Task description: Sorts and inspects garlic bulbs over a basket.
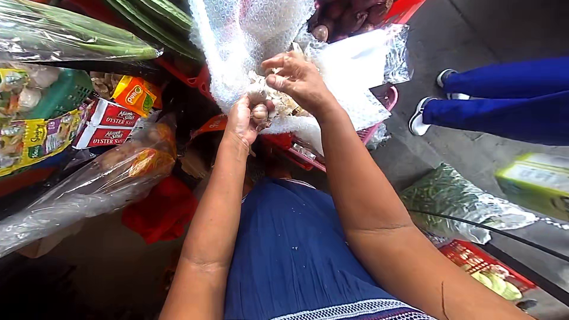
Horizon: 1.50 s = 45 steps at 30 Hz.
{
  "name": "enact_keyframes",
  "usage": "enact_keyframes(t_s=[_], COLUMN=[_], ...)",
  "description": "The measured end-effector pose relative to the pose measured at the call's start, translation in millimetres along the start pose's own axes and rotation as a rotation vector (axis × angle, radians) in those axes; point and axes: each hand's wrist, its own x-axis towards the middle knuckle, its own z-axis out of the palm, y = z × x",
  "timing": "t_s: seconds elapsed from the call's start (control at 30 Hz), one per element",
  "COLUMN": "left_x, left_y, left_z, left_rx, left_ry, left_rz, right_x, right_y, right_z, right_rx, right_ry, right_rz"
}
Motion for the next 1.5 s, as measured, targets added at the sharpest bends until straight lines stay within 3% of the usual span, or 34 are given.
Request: enact_keyframes(t_s=[0.1, 0.33, 0.6, 0.67, 0.8, 0.9, 1.0, 1.13, 1.27, 1.4, 1.5], left_x=[0, -4, 1, -2, -3, -6, -7, -2, -2, -1, 14], left_y=[-1, 4, -10, -15, -17, -13, -9, -10, -11, -13, -24], left_z=[9, 19, 27, 26, 10, 4, -1, -3, 2, 11, 23], left_rx=[0.117, 0.182, 0.142, 0.116, -0.019, -0.015, -0.039, -0.041, -0.038, 0.067, -0.035], left_ry=[0.007, -0.149, -0.119, -0.118, -0.179, -0.137, -0.214, -0.283, -0.322, -0.167, -0.105], left_rz=[0.01, -0.01, 0.003, 0.005, 0.051, 0.108, 0.151, 0.227, 0.249, 0.237, 0.451], right_x=[-13, -19, -24, -26, -26, -24, -24, -34, -34, -32, -30], right_y=[-2, 1, 3, 2, -1, -2, -4, -20, -11, -16, -25], right_z=[13, 28, 43, 44, 29, 15, 7, 8, 21, 23, 31], right_rx=[0.178, 0.336, 0.281, 0.377, 0.665, 0.251, -0.049, 0.169, 0.187, 0.192, 0.301], right_ry=[-0.047, 0.213, 0.489, 0.48, 0.392, 0.276, 0.156, 0.133, 0.104, 0.139, 0.237], right_rz=[-0.049, -0.112, -0.251, -0.219, 0.059, 0.187, 0.157, 0.259, 0.172, 0.142, 0.192])
